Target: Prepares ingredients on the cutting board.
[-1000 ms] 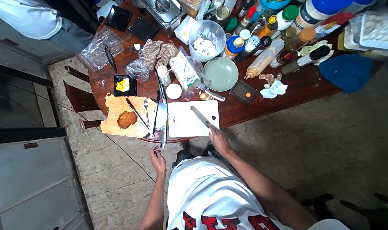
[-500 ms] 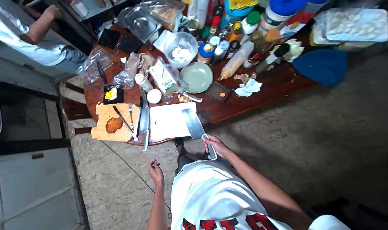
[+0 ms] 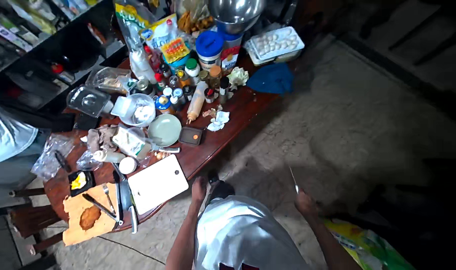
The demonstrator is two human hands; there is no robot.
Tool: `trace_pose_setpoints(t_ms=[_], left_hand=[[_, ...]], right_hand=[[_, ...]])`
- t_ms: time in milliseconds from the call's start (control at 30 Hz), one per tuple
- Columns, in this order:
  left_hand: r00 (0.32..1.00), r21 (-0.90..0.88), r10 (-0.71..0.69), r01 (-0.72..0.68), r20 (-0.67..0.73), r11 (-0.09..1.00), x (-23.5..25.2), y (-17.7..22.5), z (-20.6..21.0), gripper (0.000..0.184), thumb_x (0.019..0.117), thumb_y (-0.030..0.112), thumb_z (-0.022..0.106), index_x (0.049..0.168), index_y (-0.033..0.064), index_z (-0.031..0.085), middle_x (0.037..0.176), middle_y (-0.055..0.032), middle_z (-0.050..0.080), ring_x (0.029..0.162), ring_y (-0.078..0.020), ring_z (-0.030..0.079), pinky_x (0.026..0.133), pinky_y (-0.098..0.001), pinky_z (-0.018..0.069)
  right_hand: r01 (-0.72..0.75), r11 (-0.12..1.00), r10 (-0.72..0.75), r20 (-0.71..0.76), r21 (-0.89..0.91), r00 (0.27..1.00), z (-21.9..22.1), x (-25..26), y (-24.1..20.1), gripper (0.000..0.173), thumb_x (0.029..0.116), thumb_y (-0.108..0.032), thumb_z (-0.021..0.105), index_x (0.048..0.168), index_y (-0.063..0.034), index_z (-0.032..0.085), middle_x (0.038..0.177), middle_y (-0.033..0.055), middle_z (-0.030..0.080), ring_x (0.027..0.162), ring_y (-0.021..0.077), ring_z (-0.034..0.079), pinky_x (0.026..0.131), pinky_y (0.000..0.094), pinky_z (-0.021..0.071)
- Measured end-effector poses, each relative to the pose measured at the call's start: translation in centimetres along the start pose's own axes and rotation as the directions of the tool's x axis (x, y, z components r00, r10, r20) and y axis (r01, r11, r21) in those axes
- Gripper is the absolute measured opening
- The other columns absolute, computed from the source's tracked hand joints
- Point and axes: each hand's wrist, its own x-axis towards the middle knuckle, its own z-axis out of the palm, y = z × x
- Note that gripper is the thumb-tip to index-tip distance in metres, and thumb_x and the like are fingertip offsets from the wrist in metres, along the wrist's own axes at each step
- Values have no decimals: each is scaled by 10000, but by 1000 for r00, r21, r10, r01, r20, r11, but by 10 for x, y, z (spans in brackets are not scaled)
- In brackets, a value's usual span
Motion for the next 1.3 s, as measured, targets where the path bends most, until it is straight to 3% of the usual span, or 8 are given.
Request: trace_pose_setpoints(t_ms=[67,200,367,467,667,900,1033,1300], left_hand=[[998,157,31,-38,45,987,45,50,-1,334,1041,244,527,1292,69,662,1287,-152,670,1158,-289,672,1026,-491,534],[999,179,-25,33,-45,983,137,127,-3,393,1061,299,507,1369,75,603,1276,-163,678,1139,-319,680,997,-518,544],[904,-254,-252,168,-345,952,238,139,31,533,1043,236,559,1468,-60,437,1358,-274,597,1267,-373,597,1095,-504,476],[846,-396,-439,308,-302,865,270,137,41,538,1037,297,592,1455,-22,479,1288,-248,651,1204,-372,636,1052,-536,497],[900,-738,-385,117,-204,665,274,146,36,246,1018,189,632,1110,-38,658,959,-161,692,842,-206,670,797,-403,577],[943,-865,-316,69,-106,496,262,169,18,321,1088,185,499,1203,-83,633,1126,-211,685,1005,-253,691,924,-424,585],[949,-925,-300,23,-99,380,268,172,23,203,1007,35,583,1162,-93,612,1017,-179,689,904,-227,684,844,-407,595],[857,-977,-513,143,42,160,285,175,27,514,906,-18,717,1337,-41,438,1046,-187,664,836,-219,667,746,-389,587]], right_hand=[[-166,980,186,203,-110,961,27,7,57,454,1025,-221,572,1385,55,568,1362,320,596,1282,479,574,1036,650,473],[-139,985,130,92,105,987,30,20,70,491,1088,-339,478,1399,34,554,1245,332,652,1181,496,637,1009,663,493],[217,897,-248,32,384,968,-42,70,-51,446,1101,-377,454,1333,-36,623,1072,245,702,946,397,699,869,622,556],[372,805,-426,15,463,904,-83,96,-149,453,1090,-412,451,1269,-44,644,950,174,690,829,287,681,783,525,569],[526,739,-622,127,421,772,-117,144,-320,484,1101,-445,389,1271,-62,629,984,159,694,907,279,693,863,503,563],[619,709,-696,194,338,691,-118,168,-396,491,1109,-425,364,1287,-51,628,1139,176,693,1086,290,676,989,499,526],[605,708,-699,238,365,674,-115,177,-407,479,1105,-423,380,1283,-48,620,1049,172,689,961,286,686,906,498,550],[445,792,-609,491,418,623,-131,193,-412,456,1113,-426,373,1268,-55,588,819,87,579,611,190,562,580,376,519]])
